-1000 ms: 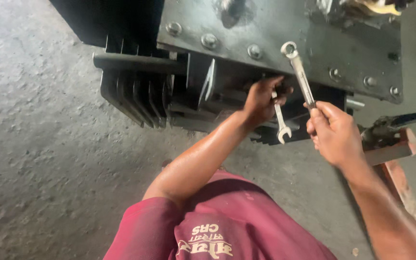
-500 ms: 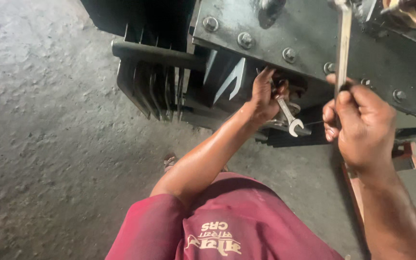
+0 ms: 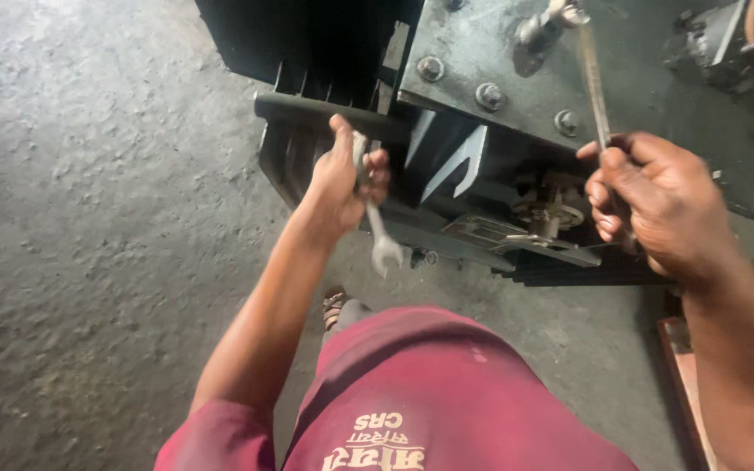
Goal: The person uses two wrenches to tighten bolts on a large, dark metal machine. They systematically move from one bolt to another, using one wrench to hold the bolt head and the other to turn the nut.
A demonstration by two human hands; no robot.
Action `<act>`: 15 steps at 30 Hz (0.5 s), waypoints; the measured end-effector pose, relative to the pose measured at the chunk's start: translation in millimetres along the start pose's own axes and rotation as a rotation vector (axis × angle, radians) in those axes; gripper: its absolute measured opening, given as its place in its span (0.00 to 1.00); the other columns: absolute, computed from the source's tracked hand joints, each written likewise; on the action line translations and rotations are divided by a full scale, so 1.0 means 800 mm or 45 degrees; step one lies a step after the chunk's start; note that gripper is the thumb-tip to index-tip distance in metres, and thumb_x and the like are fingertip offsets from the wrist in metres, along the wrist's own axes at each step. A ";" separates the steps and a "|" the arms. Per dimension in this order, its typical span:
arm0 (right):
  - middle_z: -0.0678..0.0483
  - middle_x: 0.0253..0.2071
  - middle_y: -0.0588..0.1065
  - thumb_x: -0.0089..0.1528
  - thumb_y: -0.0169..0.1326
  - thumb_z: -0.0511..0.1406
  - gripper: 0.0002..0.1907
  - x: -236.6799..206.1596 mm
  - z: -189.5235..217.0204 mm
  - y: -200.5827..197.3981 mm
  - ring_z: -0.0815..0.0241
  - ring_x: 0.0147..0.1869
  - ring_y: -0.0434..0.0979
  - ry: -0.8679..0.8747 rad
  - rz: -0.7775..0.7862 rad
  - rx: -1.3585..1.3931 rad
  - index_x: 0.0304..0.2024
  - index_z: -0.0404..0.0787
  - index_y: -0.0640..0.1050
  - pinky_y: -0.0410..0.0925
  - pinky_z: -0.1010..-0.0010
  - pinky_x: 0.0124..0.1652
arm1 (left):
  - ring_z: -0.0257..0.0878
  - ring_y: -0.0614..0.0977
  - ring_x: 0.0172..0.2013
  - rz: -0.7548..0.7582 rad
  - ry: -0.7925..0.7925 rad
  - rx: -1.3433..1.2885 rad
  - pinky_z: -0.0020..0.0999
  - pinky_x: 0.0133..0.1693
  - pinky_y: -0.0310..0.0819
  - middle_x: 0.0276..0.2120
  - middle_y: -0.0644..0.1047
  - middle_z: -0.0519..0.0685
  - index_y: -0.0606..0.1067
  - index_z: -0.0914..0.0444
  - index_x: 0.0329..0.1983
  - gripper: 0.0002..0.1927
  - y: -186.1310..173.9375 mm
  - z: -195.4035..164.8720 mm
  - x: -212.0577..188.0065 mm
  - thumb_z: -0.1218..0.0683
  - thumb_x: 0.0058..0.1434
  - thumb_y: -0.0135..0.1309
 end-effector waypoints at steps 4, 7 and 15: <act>0.57 0.28 0.69 0.71 0.48 0.40 0.14 0.019 -0.006 0.037 0.70 0.25 0.65 0.062 0.060 -0.061 0.52 0.35 0.74 0.62 0.78 0.25 | 0.38 0.73 0.27 -0.017 -0.073 0.225 0.28 0.24 0.68 0.33 0.74 0.51 0.68 0.61 0.54 0.24 0.010 -0.003 0.037 0.38 0.69 0.42; 0.58 0.27 0.69 0.70 0.50 0.40 0.15 0.021 -0.016 0.049 0.71 0.25 0.66 0.099 0.072 -0.071 0.52 0.36 0.75 0.63 0.78 0.26 | 0.38 0.77 0.30 0.098 -0.016 0.579 0.29 0.24 0.70 0.37 0.75 0.48 0.71 0.54 0.56 0.18 0.020 -0.014 0.026 0.43 0.69 0.42; 0.59 0.27 0.69 0.68 0.49 0.41 0.18 0.020 -0.035 0.061 0.72 0.24 0.63 0.196 0.024 -0.055 0.57 0.39 0.75 0.60 0.78 0.22 | 0.40 0.76 0.30 0.542 -0.319 0.629 0.25 0.21 0.63 0.37 0.76 0.53 0.71 0.67 0.50 0.21 0.054 -0.051 0.018 0.44 0.75 0.41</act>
Point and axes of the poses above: each hand's wrist, its own x-axis towards the middle knuckle, its own y-axis out of the palm, z = x × y, the point moved 6 cm from there along x, towards the middle knuckle
